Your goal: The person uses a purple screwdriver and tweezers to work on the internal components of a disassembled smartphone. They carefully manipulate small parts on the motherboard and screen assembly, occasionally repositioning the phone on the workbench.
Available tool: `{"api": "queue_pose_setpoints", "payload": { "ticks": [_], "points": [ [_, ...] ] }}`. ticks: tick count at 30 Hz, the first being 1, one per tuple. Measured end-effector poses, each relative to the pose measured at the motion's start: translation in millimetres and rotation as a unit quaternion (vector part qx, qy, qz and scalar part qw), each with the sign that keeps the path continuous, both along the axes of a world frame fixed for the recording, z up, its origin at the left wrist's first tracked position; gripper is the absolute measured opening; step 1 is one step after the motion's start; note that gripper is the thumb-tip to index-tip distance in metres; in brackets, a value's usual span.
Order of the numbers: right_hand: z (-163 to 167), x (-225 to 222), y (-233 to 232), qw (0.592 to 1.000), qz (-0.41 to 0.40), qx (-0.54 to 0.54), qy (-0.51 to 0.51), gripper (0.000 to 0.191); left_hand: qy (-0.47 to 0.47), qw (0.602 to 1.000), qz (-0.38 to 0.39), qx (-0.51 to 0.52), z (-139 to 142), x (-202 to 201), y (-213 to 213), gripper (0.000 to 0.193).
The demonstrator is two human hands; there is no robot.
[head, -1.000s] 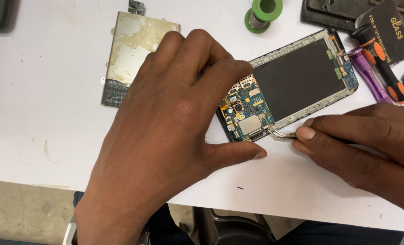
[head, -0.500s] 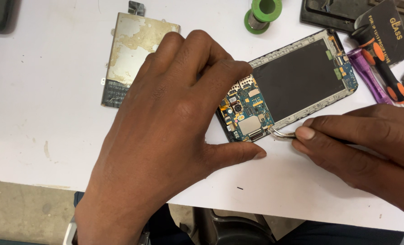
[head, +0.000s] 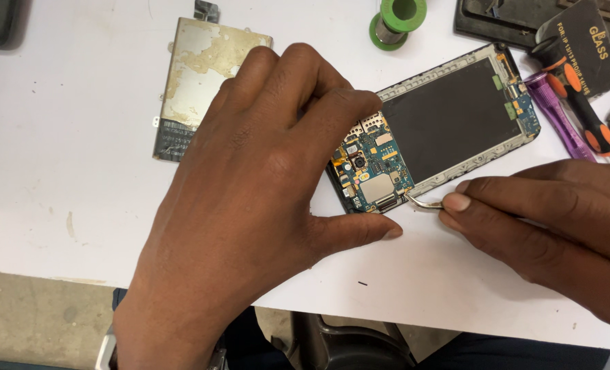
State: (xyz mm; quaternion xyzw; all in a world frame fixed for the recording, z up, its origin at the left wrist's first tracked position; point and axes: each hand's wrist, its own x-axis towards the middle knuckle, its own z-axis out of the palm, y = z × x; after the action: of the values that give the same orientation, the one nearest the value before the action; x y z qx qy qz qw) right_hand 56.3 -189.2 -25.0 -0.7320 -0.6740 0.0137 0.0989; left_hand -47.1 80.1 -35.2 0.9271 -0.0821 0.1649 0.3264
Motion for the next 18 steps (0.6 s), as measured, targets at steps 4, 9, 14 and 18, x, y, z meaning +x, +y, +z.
{"api": "queue_pose_setpoints", "payload": {
  "ticks": [4,9,14,18],
  "points": [
    [-0.4,-0.2,-1.1,1.0,-0.004,-0.004,0.006,0.047,0.0,1.0,-0.002,-0.003,0.5,-0.4,0.1,0.08],
    [-1.5,-0.8,0.3,1.0,-0.004,0.008,-0.015,0.045,0.002,1.0,0.001,-0.006,0.8,-0.4,-0.7,0.079],
    [-4.3,1.0,0.1,1.0,0.007,0.021,-0.021,0.041,0.004,1.0,0.002,-0.013,0.5,-1.0,-1.8,0.079],
    [-5.8,2.3,-0.7,1.0,0.002,0.014,0.007,0.042,0.004,1.0,-0.002,-0.012,0.6,-1.0,-1.0,0.079]
  ]
}}
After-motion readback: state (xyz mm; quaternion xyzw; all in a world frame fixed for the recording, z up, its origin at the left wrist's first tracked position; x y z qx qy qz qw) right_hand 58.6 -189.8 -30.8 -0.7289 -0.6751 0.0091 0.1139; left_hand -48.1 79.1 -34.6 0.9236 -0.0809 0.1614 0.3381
